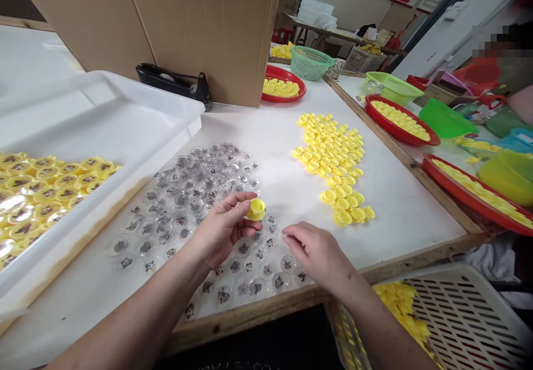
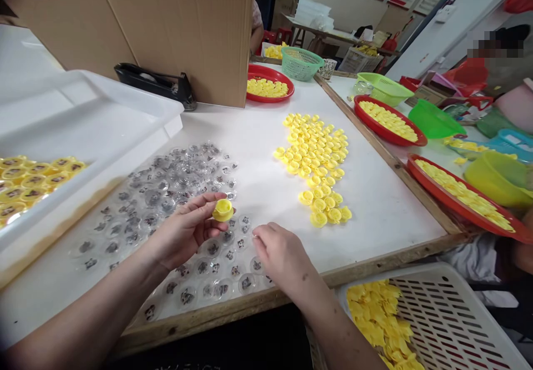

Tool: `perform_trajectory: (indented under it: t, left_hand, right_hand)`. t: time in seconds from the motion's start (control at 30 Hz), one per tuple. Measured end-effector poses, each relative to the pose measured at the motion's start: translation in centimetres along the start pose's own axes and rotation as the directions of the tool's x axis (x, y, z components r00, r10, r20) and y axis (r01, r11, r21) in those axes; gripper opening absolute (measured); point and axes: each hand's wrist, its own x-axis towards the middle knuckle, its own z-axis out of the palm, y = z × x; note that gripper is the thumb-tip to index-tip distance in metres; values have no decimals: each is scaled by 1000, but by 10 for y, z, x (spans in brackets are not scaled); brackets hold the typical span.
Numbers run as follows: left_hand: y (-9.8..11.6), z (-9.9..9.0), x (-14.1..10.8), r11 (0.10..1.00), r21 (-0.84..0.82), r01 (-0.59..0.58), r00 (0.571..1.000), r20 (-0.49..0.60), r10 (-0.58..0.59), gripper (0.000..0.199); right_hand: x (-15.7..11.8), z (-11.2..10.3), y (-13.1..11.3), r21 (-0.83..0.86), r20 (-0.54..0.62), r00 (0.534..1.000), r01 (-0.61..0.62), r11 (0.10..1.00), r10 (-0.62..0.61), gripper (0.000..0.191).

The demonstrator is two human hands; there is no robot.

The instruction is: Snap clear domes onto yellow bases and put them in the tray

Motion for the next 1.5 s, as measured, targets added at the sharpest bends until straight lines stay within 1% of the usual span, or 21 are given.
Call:
perform_trajectory:
  t: [0.03,0.07,0.13,0.2,0.23,0.27,0.3,0.37,0.47,0.53,0.57,0.6,0.7,0.77,0.8,0.9,0.97,1.13,1.3,1.4,1.5]
  left_hand:
    - [-1,1,-1,1000,-1,7,1000,9,-7,20]
    - [-3,2,-1,1000,-4,15,1000,19,-15,18]
    - [-6,4,-3,999,-8,35,998,55,-34,17]
    - [-8,7,-4,999,-2,36,994,101,-35,19]
    - [-9,7,-5,1000,6,30,991,128,-31,22]
    - [-10,8,-6,1000,17,24,987,156,-26,24]
    - [-10,8,-6,999,31,15,984,179,-20,27]
    - [-11,8,-7,998,64,-13,980,198,0,31]
    - [-12,8,-6,990,128,-57,987,155,37,33]
    - [-13,7,-5,984,160,-79,990,129,59,33]
    - [-14,7,-4,982,168,-88,990,125,67,33]
    - [-15,6,-4,981,170,-96,989,124,76,33]
    - [-17,6,-3,978,170,-122,988,114,103,32]
    - [-16,7,-4,977,166,-131,987,113,113,32]
    - [-16,7,-5,980,156,-125,987,120,107,32]
    - [-13,7,-6,993,90,-81,986,151,66,36]
    - [-12,7,-7,998,43,-55,985,166,47,38]
    - [-12,8,-9,999,-36,-21,970,242,29,35]
    - [-14,8,-10,998,-57,9,960,278,7,31]
    - [-16,7,-10,999,-50,-4,958,286,18,30]
    - [-18,6,-9,998,-56,-37,950,308,52,29]
  right_hand:
    - [1,-2,0,175,-25,998,-52,983,57,15]
    - [3,-5,-1,359,-36,993,-96,928,116,17]
    - [9,-6,-7,658,-34,981,-124,742,193,21]
    - [17,-4,-15,816,-52,976,-82,572,214,20]
    - [21,-2,-18,854,-63,974,-61,516,219,20]
    - [24,1,-21,875,-68,972,-49,482,223,20]
    - [27,4,-23,882,-65,972,-49,469,225,20]
    - [30,9,-23,862,-56,974,-64,504,220,18]
    - [29,13,-19,756,-105,978,-41,653,183,14]
    - [27,11,-18,661,-158,982,30,749,99,14]
    - [25,10,-18,619,-171,984,69,782,48,15]
    - [24,7,-19,584,-172,985,105,805,-4,16]
    - [22,-3,-22,484,-119,982,188,854,-149,22]
    - [22,-9,-24,372,-105,967,254,893,-232,25]
    - [22,-13,-25,300,-118,957,289,909,-265,25]
    - [20,-19,-27,127,-197,923,359,925,-331,26]
    - [18,-20,-28,99,-228,911,374,922,-345,27]
    - [12,-20,-30,150,-254,921,338,929,-294,29]
    - [11,-23,-30,252,-180,950,296,921,-256,27]
    - [11,-26,-31,268,-148,958,276,923,-244,25]
    - [12,-29,-33,248,-145,958,278,928,-248,24]
